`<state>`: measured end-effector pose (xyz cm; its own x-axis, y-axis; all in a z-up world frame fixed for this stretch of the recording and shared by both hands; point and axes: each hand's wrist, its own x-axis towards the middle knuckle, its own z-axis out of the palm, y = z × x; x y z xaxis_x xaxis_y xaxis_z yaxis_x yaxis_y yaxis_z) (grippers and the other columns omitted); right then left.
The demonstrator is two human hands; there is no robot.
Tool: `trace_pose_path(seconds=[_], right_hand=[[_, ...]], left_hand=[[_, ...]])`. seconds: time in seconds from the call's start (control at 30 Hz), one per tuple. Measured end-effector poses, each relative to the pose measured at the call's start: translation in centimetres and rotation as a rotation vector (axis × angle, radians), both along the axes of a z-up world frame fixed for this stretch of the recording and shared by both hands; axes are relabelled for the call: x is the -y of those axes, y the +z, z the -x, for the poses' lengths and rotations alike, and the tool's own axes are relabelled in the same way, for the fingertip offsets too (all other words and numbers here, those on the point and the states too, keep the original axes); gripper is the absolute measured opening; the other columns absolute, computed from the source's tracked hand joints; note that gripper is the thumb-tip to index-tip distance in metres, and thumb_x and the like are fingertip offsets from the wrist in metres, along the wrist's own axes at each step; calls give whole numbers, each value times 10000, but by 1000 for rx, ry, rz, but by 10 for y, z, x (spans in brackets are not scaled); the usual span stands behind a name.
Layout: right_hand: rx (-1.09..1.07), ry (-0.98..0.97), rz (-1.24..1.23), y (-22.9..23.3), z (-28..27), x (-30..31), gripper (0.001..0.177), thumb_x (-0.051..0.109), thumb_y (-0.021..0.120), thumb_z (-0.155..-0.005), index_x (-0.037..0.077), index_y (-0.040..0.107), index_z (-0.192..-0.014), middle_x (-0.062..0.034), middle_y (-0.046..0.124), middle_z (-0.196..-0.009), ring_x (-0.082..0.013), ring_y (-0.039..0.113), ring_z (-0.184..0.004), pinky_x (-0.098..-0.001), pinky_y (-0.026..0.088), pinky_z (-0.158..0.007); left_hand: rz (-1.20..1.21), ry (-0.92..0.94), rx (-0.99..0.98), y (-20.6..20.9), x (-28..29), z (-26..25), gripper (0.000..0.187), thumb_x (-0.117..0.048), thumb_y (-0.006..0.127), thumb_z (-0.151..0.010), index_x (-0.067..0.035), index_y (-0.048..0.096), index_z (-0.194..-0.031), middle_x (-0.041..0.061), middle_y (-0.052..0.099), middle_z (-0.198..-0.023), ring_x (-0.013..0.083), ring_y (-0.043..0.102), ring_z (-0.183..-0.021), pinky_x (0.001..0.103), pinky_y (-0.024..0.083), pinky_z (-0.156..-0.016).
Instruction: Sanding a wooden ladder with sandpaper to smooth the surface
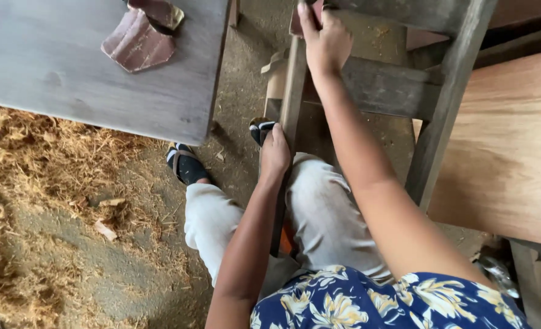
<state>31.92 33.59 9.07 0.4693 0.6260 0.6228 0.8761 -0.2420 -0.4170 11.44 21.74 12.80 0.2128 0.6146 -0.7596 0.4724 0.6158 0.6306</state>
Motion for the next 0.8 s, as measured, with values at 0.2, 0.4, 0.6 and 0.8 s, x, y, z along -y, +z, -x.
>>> trace_pose_path(seconds=[0.2,0.4,0.6,0.8], right_hand=[[-44,32,230,12,18,65,630,578,639,-1035,183,435,-588,44,388,-472,-89,343,-436,-323,219,-428],[-124,-147,203,-11,-11,-13,707,792,467,-913,203,798,-1123,5,823,-1013,-170,793,-920,-274,576,-632],[8,67,97,31,36,41,527,482,457,-1089,200,537,-652,106,392,-495,-43,310,-424,-218,203,-379],[-231,26,478,21,40,52,632,685,579,-1004,112,749,-800,-100,742,-717,-351,763,-804,-552,486,-882]], left_hand=[[38,-1,-30,9,-3,1,748,-508,188,-954,-31,641,-1311,294,641,-1316,466,573,-1249,487,421,-1034],[-47,9,25,3,0,-2,672,-455,184,-958,10,666,-1016,263,715,-1083,374,641,-1047,460,444,-955],[1,10,70,24,-3,4,734,-465,182,-978,5,663,-1273,268,672,-1303,418,609,-1238,450,433,-1024],[32,10,136,10,5,9,704,-499,242,-1067,6,466,-1504,335,499,-1478,498,414,-1424,632,319,-1195]])
